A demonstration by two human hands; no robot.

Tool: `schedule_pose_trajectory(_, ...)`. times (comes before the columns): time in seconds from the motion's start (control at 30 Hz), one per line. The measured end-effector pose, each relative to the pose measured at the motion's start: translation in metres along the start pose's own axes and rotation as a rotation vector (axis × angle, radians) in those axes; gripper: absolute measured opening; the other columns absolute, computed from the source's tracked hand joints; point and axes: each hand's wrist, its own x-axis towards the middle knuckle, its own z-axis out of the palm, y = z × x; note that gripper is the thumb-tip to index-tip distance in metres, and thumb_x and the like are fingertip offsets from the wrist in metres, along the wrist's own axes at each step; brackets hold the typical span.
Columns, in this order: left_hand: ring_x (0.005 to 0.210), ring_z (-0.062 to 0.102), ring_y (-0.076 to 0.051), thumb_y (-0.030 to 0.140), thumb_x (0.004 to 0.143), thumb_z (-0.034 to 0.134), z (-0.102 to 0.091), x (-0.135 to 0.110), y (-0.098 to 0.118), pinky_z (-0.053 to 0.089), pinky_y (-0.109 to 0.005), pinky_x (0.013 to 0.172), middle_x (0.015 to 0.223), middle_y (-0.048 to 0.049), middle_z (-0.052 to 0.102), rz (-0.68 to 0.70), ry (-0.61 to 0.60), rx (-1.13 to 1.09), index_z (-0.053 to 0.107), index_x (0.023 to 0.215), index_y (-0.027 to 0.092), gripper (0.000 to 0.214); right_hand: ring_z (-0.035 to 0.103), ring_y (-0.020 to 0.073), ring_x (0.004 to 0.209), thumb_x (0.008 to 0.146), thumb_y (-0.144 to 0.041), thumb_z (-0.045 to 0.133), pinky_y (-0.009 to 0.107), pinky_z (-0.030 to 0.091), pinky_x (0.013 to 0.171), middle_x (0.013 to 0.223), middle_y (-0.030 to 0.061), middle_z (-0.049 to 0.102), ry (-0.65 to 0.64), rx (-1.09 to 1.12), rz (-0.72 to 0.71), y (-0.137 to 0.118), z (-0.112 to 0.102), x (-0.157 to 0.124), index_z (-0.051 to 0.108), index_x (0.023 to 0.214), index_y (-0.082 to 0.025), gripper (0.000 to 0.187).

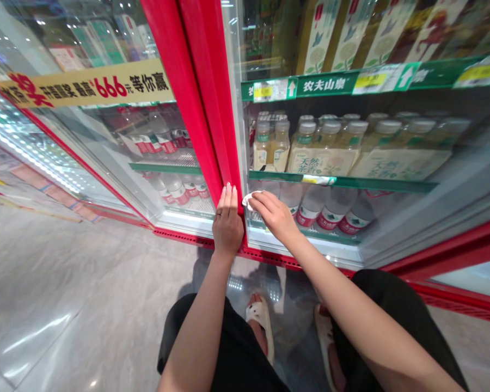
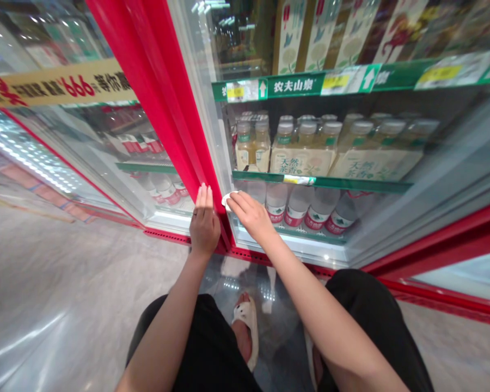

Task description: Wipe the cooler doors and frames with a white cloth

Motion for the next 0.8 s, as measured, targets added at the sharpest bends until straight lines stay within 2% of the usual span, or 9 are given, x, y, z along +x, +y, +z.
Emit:
schedule_pose_trajectory(0.13, 0.172, 0.032, -0.027, -0.002, 0.104, 0.039, 0.002, 0.001, 0.005, 0.04, -0.052, 0.139, 0.183, -0.0145, 0.036, 0.032, -0.002, -0.015, 0.022, 0.18, 0.019, 0.08, 0.073, 0.0262, 0.133, 0.111, -0.012, 0.055, 0.041, 0.064, 0.112, 0.137, 0.0157, 0.08, -0.073, 0.041, -0.012, 0.003, -0.004, -0.017, 0.074, 0.144, -0.02, 0.039)
schedule_pose_trajectory(0.23, 0.173, 0.029, -0.027, -0.002, 0.105, 0.039, 0.004, 0.001, 0.006, 0.04, -0.051, 0.139, 0.183, -0.0155, 0.037, 0.05, 0.0, -0.013, 0.019, 0.18, 0.019, 0.08, 0.072, 0.0276, 0.132, 0.11, -0.01, 0.054, 0.046, 0.064, 0.112, 0.138, 0.0143, 0.079, 0.024, 0.042, 0.099, 0.004, -0.006, -0.025, 0.071, 0.147, -0.025, 0.043)
schedule_pose_trajectory(0.3, 0.173, 0.029, -0.027, -0.001, 0.106, 0.038, 0.005, 0.001, 0.006, 0.04, -0.051, 0.14, 0.183, -0.0162, 0.037, 0.053, -0.001, -0.013, 0.017, 0.181, 0.018, 0.08, 0.071, 0.0287, 0.133, 0.109, -0.01, 0.053, 0.05, 0.062, 0.113, 0.14, 0.0148, 0.078, 0.112, 0.045, 0.143, 0.004, -0.005, -0.02, 0.07, 0.148, -0.025, 0.045)
schedule_pose_trajectory(0.37, 0.173, 0.029, -0.027, 0.001, 0.107, 0.037, 0.006, 0.001, 0.005, 0.039, -0.052, 0.14, 0.183, -0.0168, 0.036, 0.052, -0.006, -0.01, 0.016, 0.181, 0.018, 0.079, 0.069, 0.0291, 0.134, 0.11, -0.01, 0.053, 0.051, 0.06, 0.116, 0.141, 0.0154, 0.077, 0.134, 0.057, 0.142, 0.003, -0.004, -0.01, 0.07, 0.148, -0.024, 0.044)
schedule_pose_trajectory(0.47, 0.173, 0.028, -0.028, 0.003, 0.109, 0.037, 0.007, 0.001, 0.005, 0.04, -0.052, 0.139, 0.184, -0.0171, 0.034, 0.044, -0.01, -0.002, 0.017, 0.181, 0.018, 0.076, 0.07, 0.0277, 0.133, 0.112, -0.015, 0.055, 0.046, 0.062, 0.113, 0.137, 0.0156, 0.078, 0.03, 0.055, 0.032, 0.003, -0.002, 0.004, 0.072, 0.141, -0.02, 0.035)
schedule_pose_trajectory(0.53, 0.173, 0.027, -0.028, 0.004, 0.11, 0.036, 0.007, 0.002, 0.005, 0.04, -0.052, 0.139, 0.184, -0.0166, 0.033, 0.032, -0.014, -0.004, 0.018, 0.181, 0.018, 0.074, 0.073, 0.0254, 0.125, 0.113, -0.017, 0.055, 0.039, 0.065, 0.104, 0.129, 0.0144, 0.08, -0.065, 0.029, -0.078, 0.004, -0.004, 0.006, 0.075, 0.133, -0.018, 0.028)
schedule_pose_trajectory(0.63, 0.174, 0.025, -0.027, 0.004, 0.11, 0.035, 0.005, 0.003, 0.007, 0.04, -0.051, 0.14, 0.184, -0.0162, 0.034, 0.025, -0.021, -0.008, 0.019, 0.18, 0.018, 0.074, 0.076, 0.023, 0.115, 0.112, -0.014, 0.055, 0.034, 0.066, 0.093, 0.122, 0.0125, 0.082, -0.134, -0.038, -0.189, 0.01, -0.017, -0.002, 0.076, 0.125, -0.017, 0.025)
schedule_pose_trajectory(0.7, 0.174, 0.026, -0.026, 0.003, 0.109, 0.035, 0.004, 0.004, 0.009, 0.04, -0.051, 0.14, 0.183, -0.0164, 0.037, 0.027, -0.019, 0.0, 0.019, 0.18, 0.018, 0.075, 0.075, 0.0233, 0.117, 0.112, -0.012, 0.054, 0.035, 0.066, 0.096, 0.125, 0.0134, 0.082, -0.122, -0.071, -0.213, 0.016, -0.031, -0.008, 0.075, 0.13, -0.016, 0.028)
schedule_pose_trajectory(0.8, 0.173, 0.028, -0.026, 0.002, 0.108, 0.035, 0.004, 0.005, 0.01, 0.04, -0.051, 0.14, 0.182, -0.0161, 0.04, 0.017, -0.026, 0.003, 0.02, 0.18, 0.018, 0.075, 0.073, 0.0268, 0.127, 0.111, -0.014, 0.057, 0.043, 0.064, 0.108, 0.134, 0.0165, 0.08, -0.018, -0.073, -0.104, 0.025, -0.051, -0.011, 0.071, 0.143, -0.017, 0.035)
